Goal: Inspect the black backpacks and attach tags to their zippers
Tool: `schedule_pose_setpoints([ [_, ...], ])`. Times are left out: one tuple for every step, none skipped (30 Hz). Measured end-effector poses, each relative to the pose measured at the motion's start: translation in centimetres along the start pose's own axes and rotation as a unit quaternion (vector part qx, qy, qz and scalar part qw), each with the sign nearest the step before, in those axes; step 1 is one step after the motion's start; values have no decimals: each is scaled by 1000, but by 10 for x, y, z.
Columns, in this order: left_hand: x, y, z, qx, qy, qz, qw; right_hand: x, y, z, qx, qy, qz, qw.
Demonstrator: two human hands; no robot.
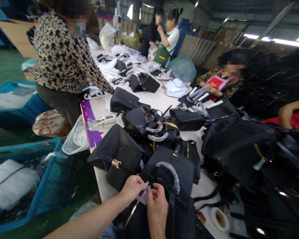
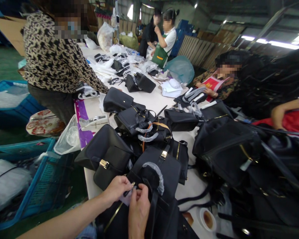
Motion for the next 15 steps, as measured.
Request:
schedule_pose_setpoints([
  [-1,0,-1,-1,7,-5,1000,1,0,0,-1,-2,4,1000],
  [-1,0,-1,-4,12,-10,1000,1,0,0,-2,-3,10,1000],
  [-2,1,-2,-6,15,-15,1000,1,-1,1,-3,-4,18,1000],
  [-2,1,-3,-7,16,-19,1000,1,-1,1,-4,-4,27,1000],
  [-2,1,-3,-8,17,-23,1000,0,-1,1,-4,-4,36,999],
  [-2,1,-3,-8,17,-27,999,-1,-1,1,-2,-4,48,999],
  [-2,1,-4,-7,19,-30,999,-3,-1,0,3,-6,63,998],
  [-3,2,-4,-5,20,-32,999,-5,-1,-1,11,-9,80,997],
  [-3,1,-4,-2,22,-34,999,-7,-1,-1,17,-12,96,995],
  [-3,1,-4,1,23,-36,999,-9,-1,-2,21,-15,106,994],
  [-3,1,-4,4,24,-36,999,-10,-1,-3,23,-16,111,993],
  [-3,1,-4,7,26,-37,999,-12,-1,-4,22,-15,112,993],
  [-3,1,-5,11,27,-39,999,-13,-1,-4,19,-16,111,994],
  [-3,1,-5,15,28,-41,999,-14,-1,-4,18,-19,113,993],
  [-4,1,-6,20,29,-43,998,-16,-1,-3,21,-27,123,992],
])
Point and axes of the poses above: each hand's wrist, its own z-axis towards the middle knuckle, its own y-axis out of the back of the hand, x = y × z, the point moved 1 cm from there along z, towards the middle knuckle, and after that the axes turned 6 degrees about -y, right-handed, at the moved point
